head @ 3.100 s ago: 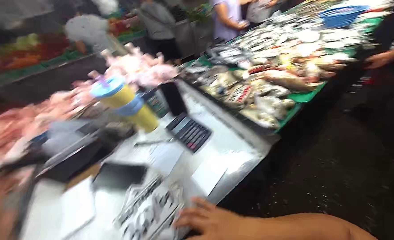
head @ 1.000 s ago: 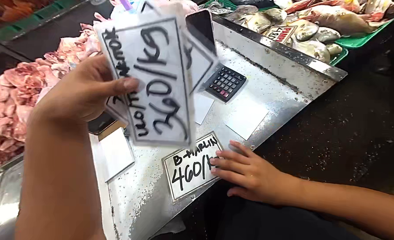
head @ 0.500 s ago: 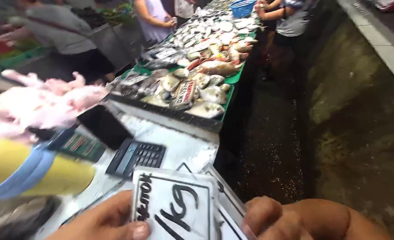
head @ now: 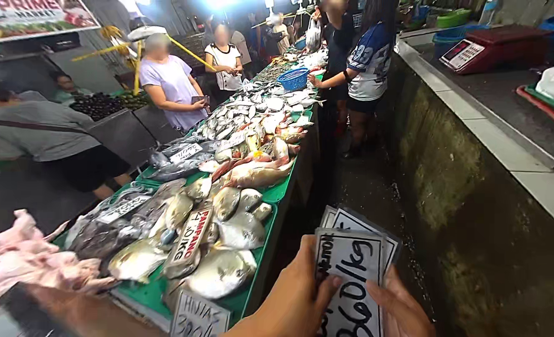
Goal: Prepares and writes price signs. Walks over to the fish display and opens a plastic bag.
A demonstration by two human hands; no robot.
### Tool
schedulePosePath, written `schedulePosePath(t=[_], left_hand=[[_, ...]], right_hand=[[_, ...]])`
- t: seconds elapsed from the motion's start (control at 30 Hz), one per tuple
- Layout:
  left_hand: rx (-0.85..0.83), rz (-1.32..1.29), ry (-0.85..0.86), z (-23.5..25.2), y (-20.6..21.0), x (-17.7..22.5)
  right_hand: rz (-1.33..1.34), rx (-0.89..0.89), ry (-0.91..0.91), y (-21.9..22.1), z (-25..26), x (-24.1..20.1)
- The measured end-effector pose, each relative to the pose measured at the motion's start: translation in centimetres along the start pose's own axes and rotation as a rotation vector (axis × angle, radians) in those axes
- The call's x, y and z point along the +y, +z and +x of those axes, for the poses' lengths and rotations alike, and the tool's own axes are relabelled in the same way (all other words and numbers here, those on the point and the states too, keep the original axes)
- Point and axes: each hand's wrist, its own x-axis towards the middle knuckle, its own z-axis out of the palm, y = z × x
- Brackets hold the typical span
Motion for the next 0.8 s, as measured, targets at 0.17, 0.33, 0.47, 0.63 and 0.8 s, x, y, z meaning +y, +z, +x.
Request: schedulePosePath(t=[0.17,0.33,0.47,0.63,0.8], left_hand=[[-0.091,-0.215,-0.133,9.8,2.6,0.8],[-0.14,-0.719,-0.201,19.1,3.9,-1.4],[-0.373,-0.782,-0.103,27.3,1.6,-6.5],[-0.471,-0.664,-0.044,38.8,-5.1,-8.0],[-0.333,-0.625,-0.126,48.2,-5.5,-6.4]], right_hand=[[0.083,0.313,0.155,-4.4,7.8,-1.8],[0.14,0.429,0.101,-8.7,15.9,-1.8],[0.045,0.29,0.124,-12.2,23.0,-2.0],[0.016,0.238,0.068,-13.3,32.6,-3.5],[-0.194,0.245,-0.133,-15.1,40.6,-4.8]])
